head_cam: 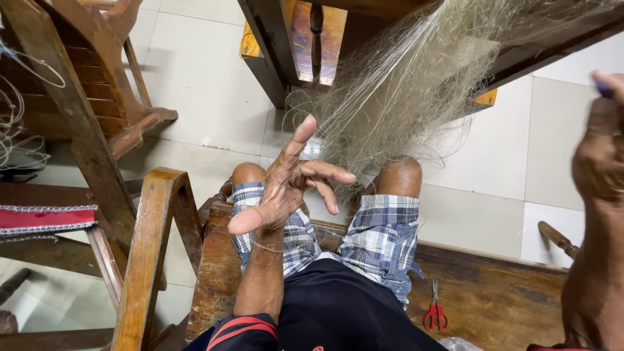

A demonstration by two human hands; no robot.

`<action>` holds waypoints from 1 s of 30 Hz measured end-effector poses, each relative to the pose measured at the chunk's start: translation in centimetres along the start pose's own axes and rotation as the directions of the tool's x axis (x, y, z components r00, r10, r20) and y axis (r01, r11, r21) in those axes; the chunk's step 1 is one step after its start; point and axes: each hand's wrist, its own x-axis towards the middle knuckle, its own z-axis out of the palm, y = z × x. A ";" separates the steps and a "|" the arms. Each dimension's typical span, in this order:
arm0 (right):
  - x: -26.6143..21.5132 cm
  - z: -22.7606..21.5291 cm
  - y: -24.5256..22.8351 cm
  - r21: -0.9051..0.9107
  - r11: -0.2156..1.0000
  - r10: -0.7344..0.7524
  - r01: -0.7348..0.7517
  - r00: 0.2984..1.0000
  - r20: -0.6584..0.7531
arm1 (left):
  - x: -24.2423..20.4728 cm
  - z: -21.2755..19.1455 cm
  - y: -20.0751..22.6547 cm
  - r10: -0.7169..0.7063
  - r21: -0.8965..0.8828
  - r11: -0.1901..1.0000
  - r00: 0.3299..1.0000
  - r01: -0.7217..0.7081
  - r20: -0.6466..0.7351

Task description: Weaving or repairing a fine-mesh fishing net using a netting needle

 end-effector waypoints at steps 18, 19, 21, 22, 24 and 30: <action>15.0 -6.6 -11.5 0.753 0.463 -0.174 0.467 0.881 -0.440 | -0.1 -0.1 1.3 0.018 0.031 0.999 0.997 -0.020 0.069; 15.6 -7.4 -12.0 0.716 0.473 -0.226 0.513 0.856 -0.464 | 0.0 0.1 1.6 0.013 0.080 0.997 0.998 -0.018 0.065; 16.4 -8.8 -12.7 0.694 0.477 -0.264 0.539 0.842 -0.471 | 0.0 0.8 2.2 -0.013 0.103 0.995 0.999 0.009 0.040; 16.9 -9.6 -13.1 0.669 0.483 -0.301 0.564 0.825 -0.478 | 0.1 1.1 2.5 -0.037 0.124 0.992 0.999 0.035 0.018; 17.6 -10.2 -13.8 0.642 0.496 -0.318 0.584 0.810 -0.492 | -0.2 1.1 2.2 -0.044 0.112 0.993 0.999 0.043 0.010; 19.7 -11.5 -15.2 0.484 0.590 -0.421 0.646 0.758 -0.498 | -0.2 1.7 2.6 -0.100 0.132 0.986 0.995 0.101 -0.011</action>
